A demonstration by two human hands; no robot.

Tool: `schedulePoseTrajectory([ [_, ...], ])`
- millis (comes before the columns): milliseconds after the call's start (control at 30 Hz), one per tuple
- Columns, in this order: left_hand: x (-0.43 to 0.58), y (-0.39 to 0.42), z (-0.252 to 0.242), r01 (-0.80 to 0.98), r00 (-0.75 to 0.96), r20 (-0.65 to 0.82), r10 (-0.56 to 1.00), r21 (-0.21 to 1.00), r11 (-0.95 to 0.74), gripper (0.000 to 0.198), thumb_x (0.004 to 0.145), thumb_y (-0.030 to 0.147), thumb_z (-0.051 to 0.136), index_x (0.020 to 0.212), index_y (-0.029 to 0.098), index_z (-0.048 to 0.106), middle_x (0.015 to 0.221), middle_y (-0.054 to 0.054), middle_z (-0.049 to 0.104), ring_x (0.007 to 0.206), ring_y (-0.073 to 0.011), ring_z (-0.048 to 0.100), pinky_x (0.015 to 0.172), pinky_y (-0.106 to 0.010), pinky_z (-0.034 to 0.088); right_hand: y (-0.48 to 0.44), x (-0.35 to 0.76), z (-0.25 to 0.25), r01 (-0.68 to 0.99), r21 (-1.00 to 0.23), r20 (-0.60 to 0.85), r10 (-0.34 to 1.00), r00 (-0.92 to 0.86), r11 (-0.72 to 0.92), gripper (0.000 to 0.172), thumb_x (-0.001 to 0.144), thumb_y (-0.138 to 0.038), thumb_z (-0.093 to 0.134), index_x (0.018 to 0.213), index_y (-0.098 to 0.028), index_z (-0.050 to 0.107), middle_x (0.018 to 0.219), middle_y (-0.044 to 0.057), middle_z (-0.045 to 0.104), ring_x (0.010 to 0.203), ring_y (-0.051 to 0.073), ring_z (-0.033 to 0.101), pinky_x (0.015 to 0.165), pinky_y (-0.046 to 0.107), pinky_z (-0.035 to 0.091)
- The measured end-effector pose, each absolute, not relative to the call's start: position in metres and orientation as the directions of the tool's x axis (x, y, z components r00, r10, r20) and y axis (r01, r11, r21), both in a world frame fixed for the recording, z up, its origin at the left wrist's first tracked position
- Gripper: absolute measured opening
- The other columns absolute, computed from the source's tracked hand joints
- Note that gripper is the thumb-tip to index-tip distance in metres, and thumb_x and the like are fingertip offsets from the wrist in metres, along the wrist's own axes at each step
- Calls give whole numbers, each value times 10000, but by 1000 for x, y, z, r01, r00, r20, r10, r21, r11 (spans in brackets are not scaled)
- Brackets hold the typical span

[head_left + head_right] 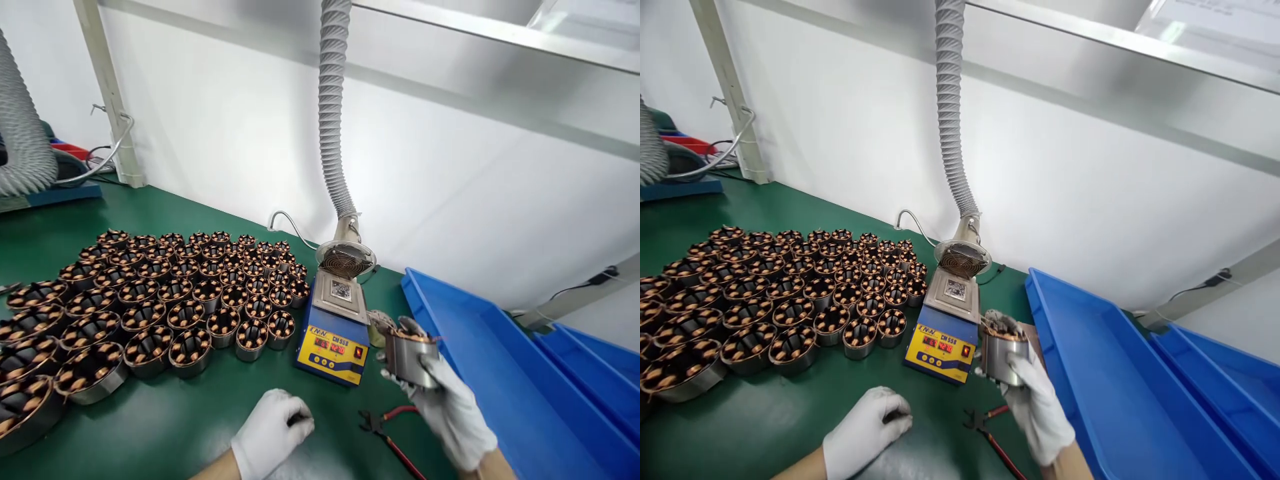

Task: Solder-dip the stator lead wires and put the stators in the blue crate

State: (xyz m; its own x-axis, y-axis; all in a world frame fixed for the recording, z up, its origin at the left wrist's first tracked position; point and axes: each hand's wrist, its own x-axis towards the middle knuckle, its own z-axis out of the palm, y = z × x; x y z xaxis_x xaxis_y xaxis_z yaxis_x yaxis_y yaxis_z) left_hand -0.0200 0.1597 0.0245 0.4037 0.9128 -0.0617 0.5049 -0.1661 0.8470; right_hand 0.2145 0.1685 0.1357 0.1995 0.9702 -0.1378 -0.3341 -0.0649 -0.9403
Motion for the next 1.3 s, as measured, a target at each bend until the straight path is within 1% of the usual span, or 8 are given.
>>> schedulePoseTrajectory([
  [100,-17,161,21,600,468,-30,883,744,-293,113,761,183,585,796,181,693,795,-42,714,824,-207,628,811,-304,439,206,207,169,-169,-985,-59,982,180,-28,607,571,-327,800,1125,-284,557,1027,45,663,791,233,644,639,359,539],
  [167,-17,162,18,612,495,-8,869,713,-342,103,762,180,604,810,184,695,796,-39,717,815,-202,639,811,-294,453,230,201,181,-51,-999,-25,987,162,-17,611,534,-312,808,1090,-234,569,975,40,663,779,211,631,611,296,521],
  [233,-17,164,14,612,513,22,858,692,-384,91,750,174,625,805,188,696,785,-33,719,799,-195,647,791,-277,467,253,197,184,44,-998,-28,988,150,-35,634,502,-317,804,1080,-209,566,920,37,664,726,201,620,570,283,503],
  [400,-18,168,2,599,544,84,835,658,-456,68,710,170,676,768,199,695,738,-12,721,741,-177,657,737,-246,479,300,195,175,154,-983,-70,984,161,-95,613,467,-284,784,1038,-191,581,851,40,673,608,176,593,463,260,453],
  [533,-19,170,2,571,575,96,813,665,-482,78,711,150,680,763,206,694,728,1,726,721,-165,658,729,-235,469,317,193,172,223,-965,-102,982,157,-136,550,509,-299,765,1023,-183,606,855,56,681,577,176,589,414,254,421],
  [867,-19,167,-4,531,574,177,799,663,-528,78,698,164,699,746,224,685,700,21,717,692,-156,651,702,-232,464,328,190,160,307,-934,-133,975,176,-182,589,557,-298,748,1110,-169,591,861,65,688,575,165,588,429,249,419],
  [1033,-18,167,-2,552,563,122,818,681,-481,57,709,176,685,754,210,691,712,-8,715,719,-182,653,718,-266,479,329,189,154,294,-938,-144,977,157,-186,595,559,-311,756,1113,-171,587,885,67,692,643,187,617,470,262,449],
  [1300,-19,167,10,584,575,42,817,678,-446,69,733,179,654,786,196,695,756,-33,719,760,-195,656,751,-283,492,329,192,155,282,-945,-126,980,153,-166,557,571,-306,750,1093,-182,602,828,45,688,639,179,610,478,255,450],
])
